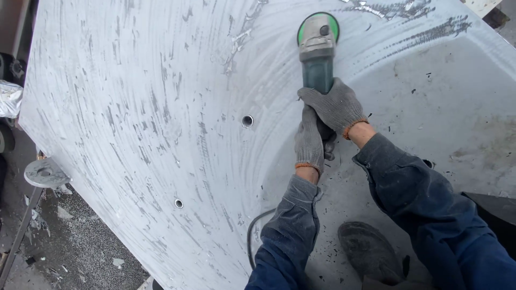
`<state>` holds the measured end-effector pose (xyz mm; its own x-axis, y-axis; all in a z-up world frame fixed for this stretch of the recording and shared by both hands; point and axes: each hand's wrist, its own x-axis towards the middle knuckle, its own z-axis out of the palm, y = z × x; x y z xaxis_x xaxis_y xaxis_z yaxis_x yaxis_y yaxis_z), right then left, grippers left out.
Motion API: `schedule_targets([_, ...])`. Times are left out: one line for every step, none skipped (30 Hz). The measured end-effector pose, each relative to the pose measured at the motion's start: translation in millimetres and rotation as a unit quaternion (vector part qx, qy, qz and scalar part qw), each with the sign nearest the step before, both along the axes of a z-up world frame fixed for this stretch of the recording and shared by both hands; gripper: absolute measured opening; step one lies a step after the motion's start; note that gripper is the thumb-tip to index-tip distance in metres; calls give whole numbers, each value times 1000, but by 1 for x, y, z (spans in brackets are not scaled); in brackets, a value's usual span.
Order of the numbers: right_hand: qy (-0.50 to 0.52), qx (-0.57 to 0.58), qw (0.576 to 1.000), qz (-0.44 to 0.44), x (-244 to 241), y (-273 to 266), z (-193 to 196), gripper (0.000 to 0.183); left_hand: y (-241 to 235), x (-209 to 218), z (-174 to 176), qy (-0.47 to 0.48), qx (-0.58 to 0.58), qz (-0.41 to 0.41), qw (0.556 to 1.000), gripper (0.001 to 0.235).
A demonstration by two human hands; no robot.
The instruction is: Using an angle grinder to sand and smooth the surface of a large metal plate.
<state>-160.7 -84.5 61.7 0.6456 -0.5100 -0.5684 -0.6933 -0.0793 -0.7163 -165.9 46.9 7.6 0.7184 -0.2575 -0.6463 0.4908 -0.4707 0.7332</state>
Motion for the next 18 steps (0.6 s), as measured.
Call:
schedule_targets([-6, -5, 1000, 0, -1, 7, -12, 78, 2, -5, 8, -6, -5, 0, 1000, 85])
schedule_targets([-4, -40, 998, 51, -1, 15, -25, 83, 6, -10, 17, 73, -54, 95, 991, 86])
schedule_targets([2, -75, 992, 106, -2, 22, -38, 88, 9, -18, 24, 155, -103, 189, 964, 89])
schedule_targets([0, -80, 991, 109, -7, 19, -32, 88, 8, -18, 30, 153, -109, 191, 963, 89])
schedule_targets([-9, -65, 994, 92, -14, 17, -26, 82, 8, -20, 35, 156, -151, 201, 955, 81])
schedule_targets([-18, -49, 996, 75, -21, 16, -20, 77, 10, -22, 39, 158, -192, 210, 946, 75])
schedule_targets([-12, -55, 994, 90, -28, 7, -16, 77, -1, -24, 44, 163, -200, 225, 940, 75])
schedule_targets([-4, -47, 998, 38, -35, -2, -11, 74, -12, -24, 49, 175, -179, 163, 954, 82])
schedule_targets([-6, -44, 999, -22, -33, -17, -5, 71, -28, -14, 54, 178, -165, 92, 966, 92])
schedule_targets([-9, -56, 998, -13, -30, -32, -2, 71, -41, -11, 57, 175, -178, 98, 963, 92])
schedule_targets([-20, -45, 998, -27, -34, -38, -2, 70, -44, -13, 60, 161, -131, 67, 976, 80])
schedule_targets([-31, -34, 998, -42, -37, -45, -2, 70, -49, -15, 64, 148, -84, 35, 985, 70])
schedule_targets([-33, -35, 998, -37, -28, -42, -1, 70, -46, -13, 66, 145, -86, 38, 985, 70])
schedule_targets([-29, -37, 999, -16, -19, -41, -1, 73, -45, -10, 68, 157, -124, 62, 978, 70])
schedule_targets([-21, -35, 999, 4, -14, -36, -2, 75, -41, -11, 70, 172, -157, 85, 969, 70])
schedule_targets([-18, -31, 999, 7, -5, -19, -3, 75, -28, -17, 69, 174, -153, 89, 969, 70])
schedule_targets([13, -73, 993, 94, 5, -2, -4, 80, -16, -21, 68, 176, -196, 178, 948, 70])
schedule_targets([43, -114, 976, 181, 15, 15, -6, 85, -3, -25, 66, 176, -237, 265, 918, 70])
